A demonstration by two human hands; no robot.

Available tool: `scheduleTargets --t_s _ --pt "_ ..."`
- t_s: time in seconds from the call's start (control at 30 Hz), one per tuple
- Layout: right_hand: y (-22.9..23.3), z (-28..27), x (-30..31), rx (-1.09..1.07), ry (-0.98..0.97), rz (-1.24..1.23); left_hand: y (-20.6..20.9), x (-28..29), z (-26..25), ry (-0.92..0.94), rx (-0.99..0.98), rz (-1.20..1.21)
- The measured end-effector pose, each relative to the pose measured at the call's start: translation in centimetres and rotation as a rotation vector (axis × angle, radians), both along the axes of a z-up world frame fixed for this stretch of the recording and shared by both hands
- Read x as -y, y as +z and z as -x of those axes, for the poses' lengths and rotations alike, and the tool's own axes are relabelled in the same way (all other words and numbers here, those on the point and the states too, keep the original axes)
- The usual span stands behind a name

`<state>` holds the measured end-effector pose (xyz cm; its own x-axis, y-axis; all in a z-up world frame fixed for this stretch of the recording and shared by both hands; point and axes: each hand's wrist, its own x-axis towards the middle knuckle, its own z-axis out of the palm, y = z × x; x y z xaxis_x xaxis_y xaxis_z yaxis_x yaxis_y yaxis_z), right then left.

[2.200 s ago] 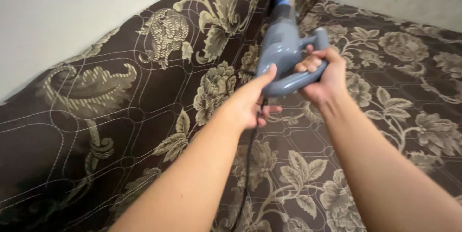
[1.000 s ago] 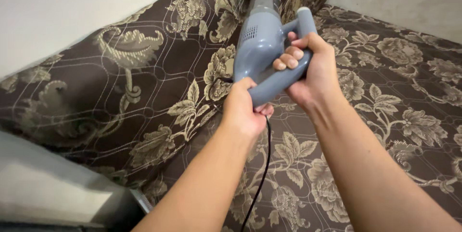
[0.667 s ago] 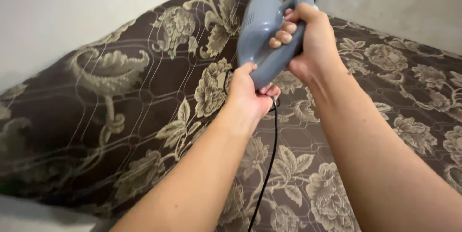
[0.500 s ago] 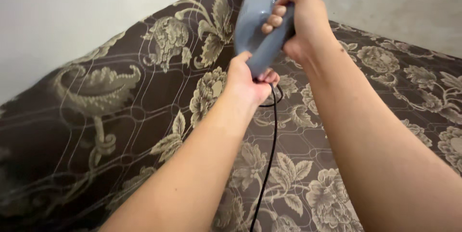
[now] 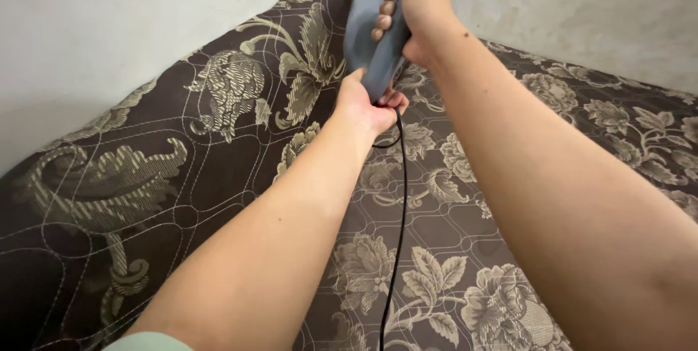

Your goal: The person vacuums the surface and edges of a mattress using a handheld vacuum cleaner.

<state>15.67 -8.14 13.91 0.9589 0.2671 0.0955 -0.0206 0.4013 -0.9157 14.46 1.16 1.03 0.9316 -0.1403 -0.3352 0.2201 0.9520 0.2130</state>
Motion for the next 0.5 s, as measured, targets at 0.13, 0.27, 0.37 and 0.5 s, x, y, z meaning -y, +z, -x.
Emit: scheduleTargets --t_s 0.13,0.27,0.37,0.5 --pt "-1.0 1.5 0.4 -0.045 -0.044 0.004 -1.1 0.4 1.0 0.042 -0.052 -0.036" --pt "-1.4 3.2 1.7 -0.098 -0.031 -0.048 -1.4 1.7 2.9 0.041 -0.122 -0.057" --pt "-1.8 5.1 2.5 -0.126 0.007 -0.093 -1.6 2.5 5.1 0.066 -0.153 -0.056" --pt "-3.1 8.7 3.7 -0.24 0.009 -0.13 -2.5 3.6 9.5 0.102 -0.169 -0.091"
